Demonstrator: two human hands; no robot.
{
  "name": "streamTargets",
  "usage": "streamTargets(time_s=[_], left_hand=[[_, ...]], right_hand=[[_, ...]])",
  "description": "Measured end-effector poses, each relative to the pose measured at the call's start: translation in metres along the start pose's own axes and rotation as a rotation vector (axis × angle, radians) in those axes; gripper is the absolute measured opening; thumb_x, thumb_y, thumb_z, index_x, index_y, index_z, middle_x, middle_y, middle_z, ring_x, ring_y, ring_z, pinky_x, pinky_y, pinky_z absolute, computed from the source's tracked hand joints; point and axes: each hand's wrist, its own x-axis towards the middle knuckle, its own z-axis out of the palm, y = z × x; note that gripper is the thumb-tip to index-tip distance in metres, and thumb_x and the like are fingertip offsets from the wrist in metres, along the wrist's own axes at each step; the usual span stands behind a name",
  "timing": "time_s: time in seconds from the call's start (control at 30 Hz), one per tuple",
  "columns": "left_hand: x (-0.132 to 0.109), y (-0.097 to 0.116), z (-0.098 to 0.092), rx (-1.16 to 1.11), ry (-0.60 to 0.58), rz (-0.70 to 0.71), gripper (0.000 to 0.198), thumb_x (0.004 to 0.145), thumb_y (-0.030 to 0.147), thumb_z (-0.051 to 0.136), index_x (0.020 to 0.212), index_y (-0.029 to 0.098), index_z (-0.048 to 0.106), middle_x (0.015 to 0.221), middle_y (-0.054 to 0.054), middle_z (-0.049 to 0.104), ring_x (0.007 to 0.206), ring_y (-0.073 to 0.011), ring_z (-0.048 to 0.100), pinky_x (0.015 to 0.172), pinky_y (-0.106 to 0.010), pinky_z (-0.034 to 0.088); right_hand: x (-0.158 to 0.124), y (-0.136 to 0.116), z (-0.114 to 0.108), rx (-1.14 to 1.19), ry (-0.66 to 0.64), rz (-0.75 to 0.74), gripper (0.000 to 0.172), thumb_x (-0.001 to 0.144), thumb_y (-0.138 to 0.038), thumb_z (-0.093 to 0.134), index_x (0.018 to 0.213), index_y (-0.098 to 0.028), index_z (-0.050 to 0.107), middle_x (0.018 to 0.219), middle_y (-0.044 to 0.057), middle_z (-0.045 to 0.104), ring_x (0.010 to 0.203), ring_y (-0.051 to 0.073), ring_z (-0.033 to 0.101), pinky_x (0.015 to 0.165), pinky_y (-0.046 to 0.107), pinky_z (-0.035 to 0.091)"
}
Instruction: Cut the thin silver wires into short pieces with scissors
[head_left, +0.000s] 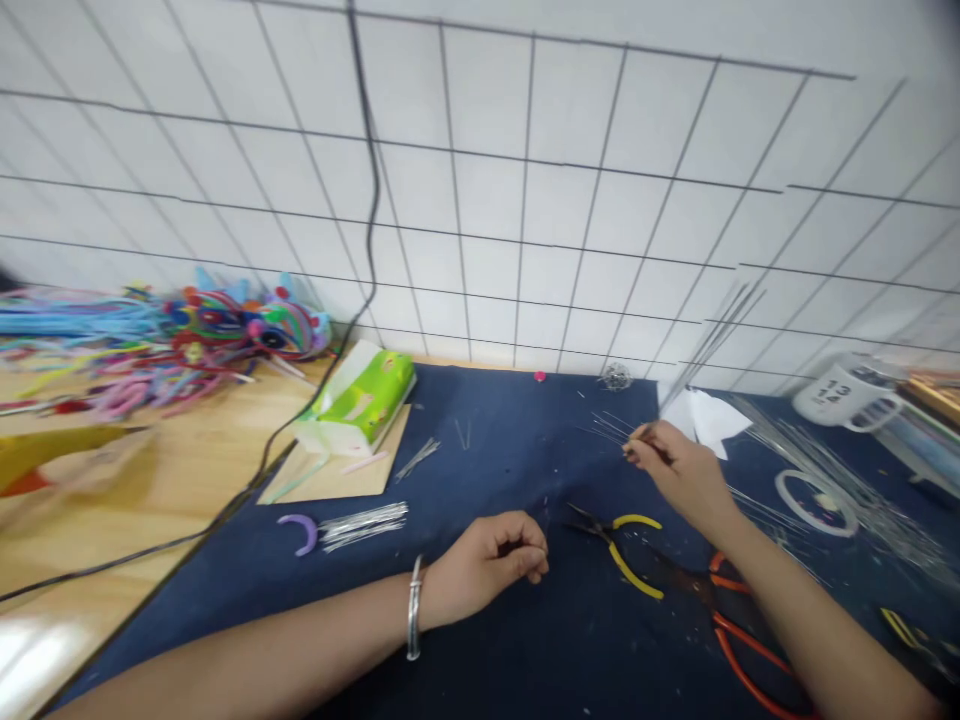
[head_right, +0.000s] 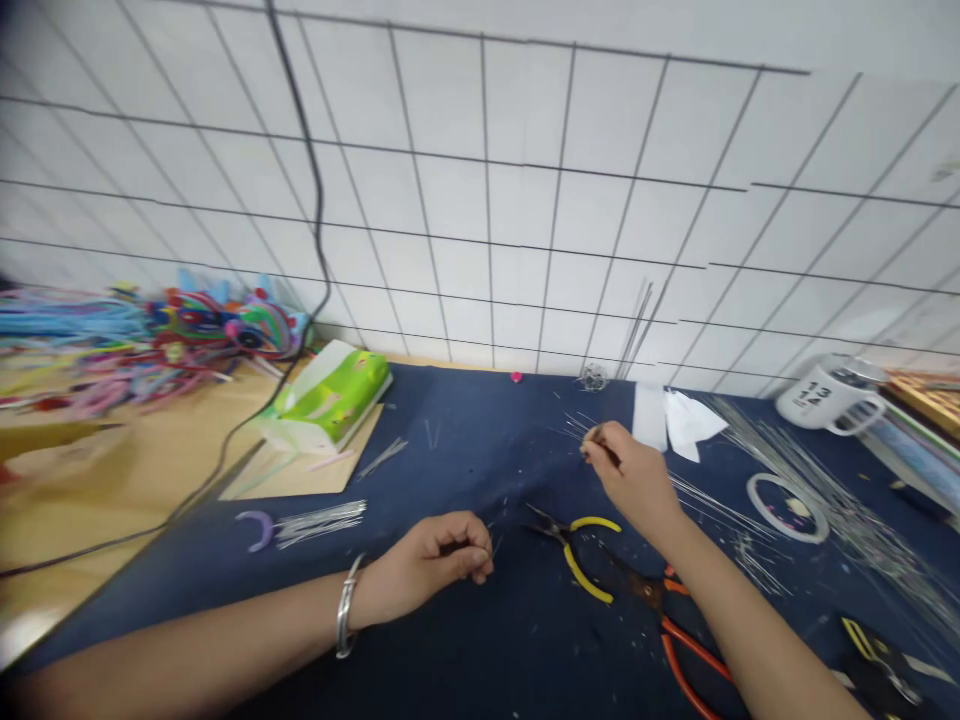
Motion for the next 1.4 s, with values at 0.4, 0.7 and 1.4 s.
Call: streamTargets(time_s=[0.4,0.7,1.4], left_hand=[[0.000,0.000,0.000,-0.076,0.087,0.043,0.023,0.076,0.033,0.056,0.078,0.011,0.056,0.073,-0.005,0.061,0.062,-0.0096,0.055,0.059,-0.022,0.043],[-0.007,0.005,-0.061,0.191,0.285,0.095,0.019,0.077,0.028,0.055,0.082,0.011,0.060,0.073,-0.004,0.063,0.067,-0.0113,0.056,0.062,-0.023,0.042],[-0.024,-0.012,-0.082,0.398,0.315,0.169,0.010,0.077,0.016,0.050,0.073,0.013,0.058,0.068,0.001,0.056,0.063,-0.0086,0.049,0.060,-0.019,0.039]], right_hand=[[0.005,-0.002,0.003,-0.024,-0.002,-0.008,0.014,0.081,-0.035,0.046,0.084,-0.023,0.052,0.078,0.001,0.063,0.070,0.017,0.062,0.068,0.031,0.049],[-0.020,-0.097,0.020,0.261,-0.180,-0.095,0.013,0.082,-0.030,0.046,0.085,-0.020,0.054,0.075,0.002,0.062,0.069,0.014,0.060,0.066,0.027,0.049],[0.000,-0.133,0.105,0.160,-0.236,-0.358,0.005,0.082,-0.018,0.045,0.080,-0.020,0.050,0.070,-0.003,0.055,0.063,0.009,0.051,0.062,0.019,0.036]])
